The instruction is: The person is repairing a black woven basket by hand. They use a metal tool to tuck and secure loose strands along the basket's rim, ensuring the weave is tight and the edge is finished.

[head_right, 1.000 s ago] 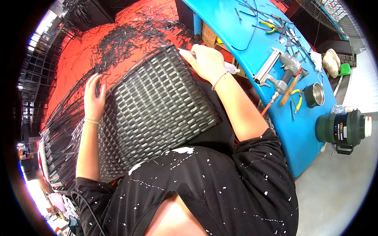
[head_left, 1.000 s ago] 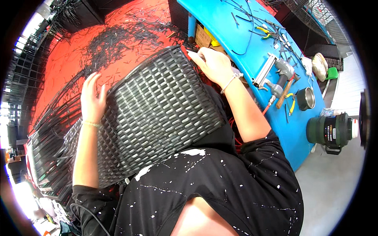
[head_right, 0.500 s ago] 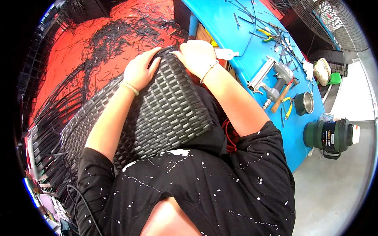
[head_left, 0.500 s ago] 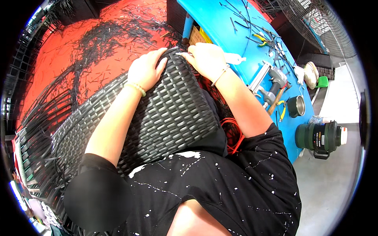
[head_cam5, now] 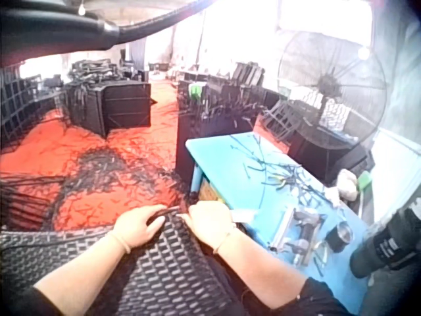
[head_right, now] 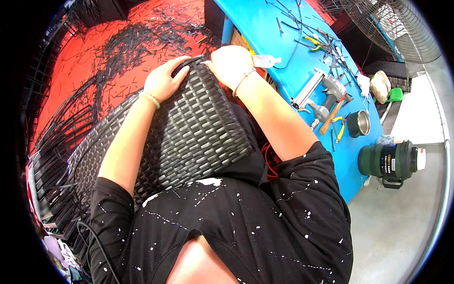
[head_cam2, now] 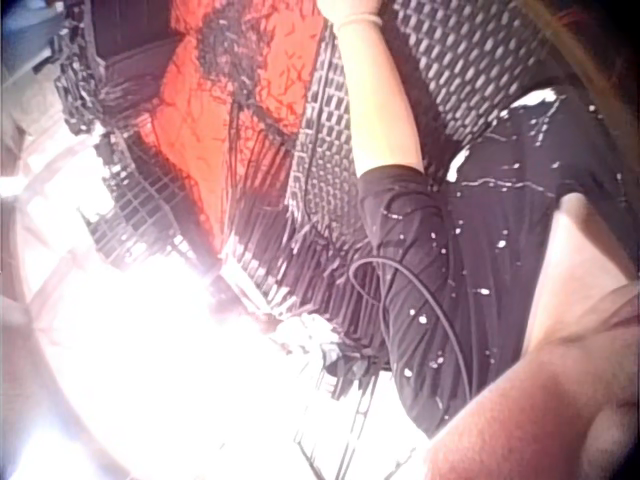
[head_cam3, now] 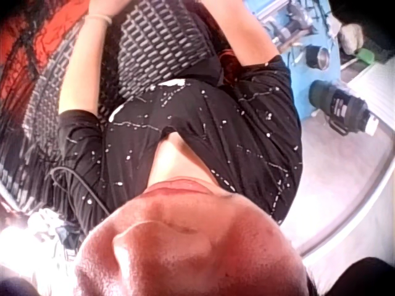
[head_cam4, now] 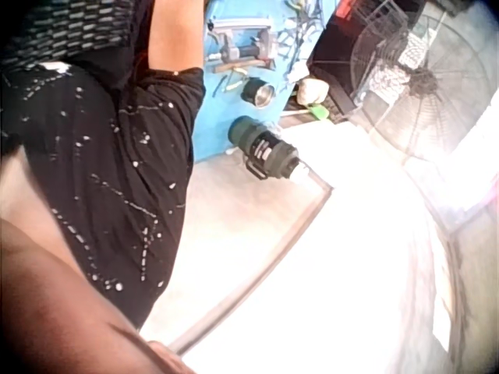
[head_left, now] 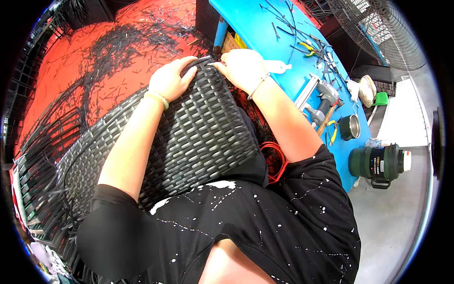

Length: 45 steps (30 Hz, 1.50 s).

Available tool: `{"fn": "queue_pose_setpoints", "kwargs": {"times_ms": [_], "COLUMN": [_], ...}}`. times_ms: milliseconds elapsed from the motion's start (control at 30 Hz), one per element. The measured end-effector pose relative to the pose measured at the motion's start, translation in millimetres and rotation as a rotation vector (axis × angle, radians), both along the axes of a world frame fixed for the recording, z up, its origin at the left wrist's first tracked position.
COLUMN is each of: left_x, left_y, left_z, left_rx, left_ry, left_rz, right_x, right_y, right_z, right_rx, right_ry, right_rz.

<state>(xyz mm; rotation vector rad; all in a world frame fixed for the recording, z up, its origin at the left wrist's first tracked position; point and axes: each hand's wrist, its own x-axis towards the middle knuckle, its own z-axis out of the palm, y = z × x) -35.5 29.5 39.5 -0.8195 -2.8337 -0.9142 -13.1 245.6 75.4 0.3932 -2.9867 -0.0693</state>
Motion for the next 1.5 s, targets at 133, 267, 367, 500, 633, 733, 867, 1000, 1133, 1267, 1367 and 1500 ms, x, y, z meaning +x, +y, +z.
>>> {"fn": "queue_pose_setpoints", "kwargs": {"times_ms": [133,267,367,500,633,733,867,1000,1133,1267,1367,1500], "left_x": [-4,-4,-3,0,-2,-3,-6,-8,-6,-4,-6,-4], "left_y": [1,0,0,2,1,2,0,0,1,-1,-1,2], "left_z": [-1,-2,-3,4,2,1,-3,-8,-5,-6,-10,-10], "left_rx": [0.01,-0.017,-0.005,-0.009,-0.023,-0.023,-0.014,0.006,0.023,0.017,0.01,-0.021], "left_ry": [-0.042,-0.063,-0.042,-0.069,-0.072,-0.084,-0.086,-0.033,-0.047,-0.051,-0.035,-0.035], "left_rz": [0.013,0.03,0.018,0.021,0.029,0.041,0.06,0.039,0.036,0.051,0.053,0.08], "right_x": [-4,-2,8,15,11,6,-2,-12,-24,-24,-11,-7], "right_y": [-3,-4,1,-2,-8,-7,2,-1,7,21,43,46], "right_z": [-4,-11,-23,-33,-40,-39,-53,-102,-133,-108,-75,-40], "right_rx": [0.022,-0.11,-0.318,-0.54,-0.484,-0.459,-0.783,-1.749,-1.892,-1.467,-0.831,-0.867], "right_ry": [0.037,-0.007,-0.024,-0.071,0.068,0.124,-0.097,-0.308,-0.491,-0.399,-0.06,0.231], "right_rz": [0.031,-0.044,-0.112,-0.272,-0.194,-0.128,-0.228,-0.315,-0.426,-0.357,-0.285,-0.015]}}
